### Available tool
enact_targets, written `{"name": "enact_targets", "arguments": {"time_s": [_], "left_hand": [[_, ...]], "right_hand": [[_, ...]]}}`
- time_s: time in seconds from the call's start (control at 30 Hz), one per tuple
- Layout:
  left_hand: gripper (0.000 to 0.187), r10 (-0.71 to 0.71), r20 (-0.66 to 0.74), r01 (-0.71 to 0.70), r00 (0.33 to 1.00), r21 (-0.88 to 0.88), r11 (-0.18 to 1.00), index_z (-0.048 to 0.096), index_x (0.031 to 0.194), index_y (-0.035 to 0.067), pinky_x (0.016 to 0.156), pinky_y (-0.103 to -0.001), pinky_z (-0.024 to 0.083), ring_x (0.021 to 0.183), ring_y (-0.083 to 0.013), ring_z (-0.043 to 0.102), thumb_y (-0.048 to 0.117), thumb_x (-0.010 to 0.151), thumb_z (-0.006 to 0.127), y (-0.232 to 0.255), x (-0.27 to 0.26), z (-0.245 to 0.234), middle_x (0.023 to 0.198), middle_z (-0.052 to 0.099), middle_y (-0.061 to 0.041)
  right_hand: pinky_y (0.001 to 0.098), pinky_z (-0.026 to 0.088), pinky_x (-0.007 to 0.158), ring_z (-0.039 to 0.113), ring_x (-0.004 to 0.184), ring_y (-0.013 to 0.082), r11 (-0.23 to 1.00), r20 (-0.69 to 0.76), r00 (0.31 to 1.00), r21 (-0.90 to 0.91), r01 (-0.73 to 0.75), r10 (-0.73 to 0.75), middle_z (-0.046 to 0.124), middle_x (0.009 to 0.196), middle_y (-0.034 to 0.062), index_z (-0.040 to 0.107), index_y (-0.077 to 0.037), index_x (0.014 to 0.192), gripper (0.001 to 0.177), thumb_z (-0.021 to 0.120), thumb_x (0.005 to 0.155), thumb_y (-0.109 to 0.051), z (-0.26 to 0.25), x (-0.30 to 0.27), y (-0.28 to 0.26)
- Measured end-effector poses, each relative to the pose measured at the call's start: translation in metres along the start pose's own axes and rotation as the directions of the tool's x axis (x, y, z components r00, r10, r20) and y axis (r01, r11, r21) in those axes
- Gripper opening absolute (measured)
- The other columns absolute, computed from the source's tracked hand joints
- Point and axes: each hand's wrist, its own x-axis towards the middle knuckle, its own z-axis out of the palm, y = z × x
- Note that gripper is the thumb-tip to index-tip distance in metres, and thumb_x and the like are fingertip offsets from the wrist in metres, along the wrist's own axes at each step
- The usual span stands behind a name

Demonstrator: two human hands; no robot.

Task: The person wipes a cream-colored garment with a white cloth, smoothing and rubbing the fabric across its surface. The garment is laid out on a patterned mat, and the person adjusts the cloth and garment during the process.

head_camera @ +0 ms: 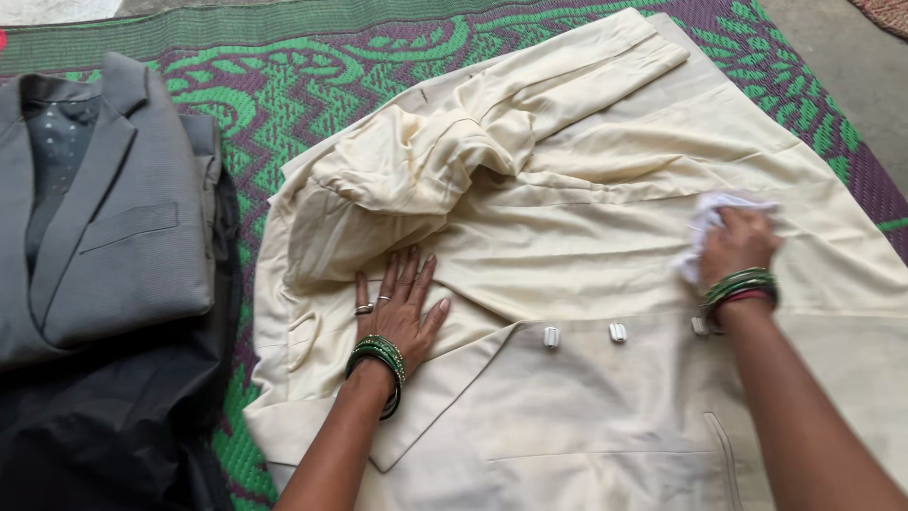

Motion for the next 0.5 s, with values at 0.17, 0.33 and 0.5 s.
{"name": "enact_targets", "arguments": {"time_s": [0.17,0.33,0.5], "left_hand": [[0.062,-0.04,-0.14,-0.022,0.989,-0.415,0.91,0.025,0.163,0.025,0.125,-0.055,0.0,0.156,-0.0212,0.019,0.051,0.106,0.024,-0.031,-0.015,-0.006,0.169,0.024,-0.003],[0.055,-0.212,-0.198,0.191,0.957,-0.122,0.974,0.037,0.154,0.022,0.123,-0.056,-0.002,0.156,-0.0192,0.023,0.048,0.108,0.023,-0.061,-0.036,0.006,0.168,0.03,-0.001],[0.061,-0.176,-0.269,0.128,0.947,-0.188,0.974,0.04,0.157,0.018,0.123,-0.053,-0.001,0.152,-0.0201,0.025,0.048,0.107,0.022,-0.068,-0.038,0.008,0.164,0.034,0.0]], "right_hand": [[0.0514,0.044,0.098,0.063,0.122,0.0348,0.759,-0.165,0.889,0.47,0.452,-0.427,0.068,0.122,0.0161,0.065,-0.007,0.115,0.032,0.054,0.086,-0.003,0.014,-0.063,-0.226],[0.0612,0.029,0.108,0.045,0.134,0.041,0.666,0.266,0.616,0.403,0.627,-0.741,0.047,0.15,0.0178,0.049,-0.015,0.142,0.054,0.056,0.09,-0.03,0.021,-0.112,-0.313],[0.0562,0.039,0.103,0.044,0.141,0.0348,0.945,0.396,0.86,0.07,0.321,-0.322,0.046,0.154,0.021,0.04,-0.009,0.152,0.056,0.043,0.101,-0.03,0.001,-0.034,-0.181]]}}
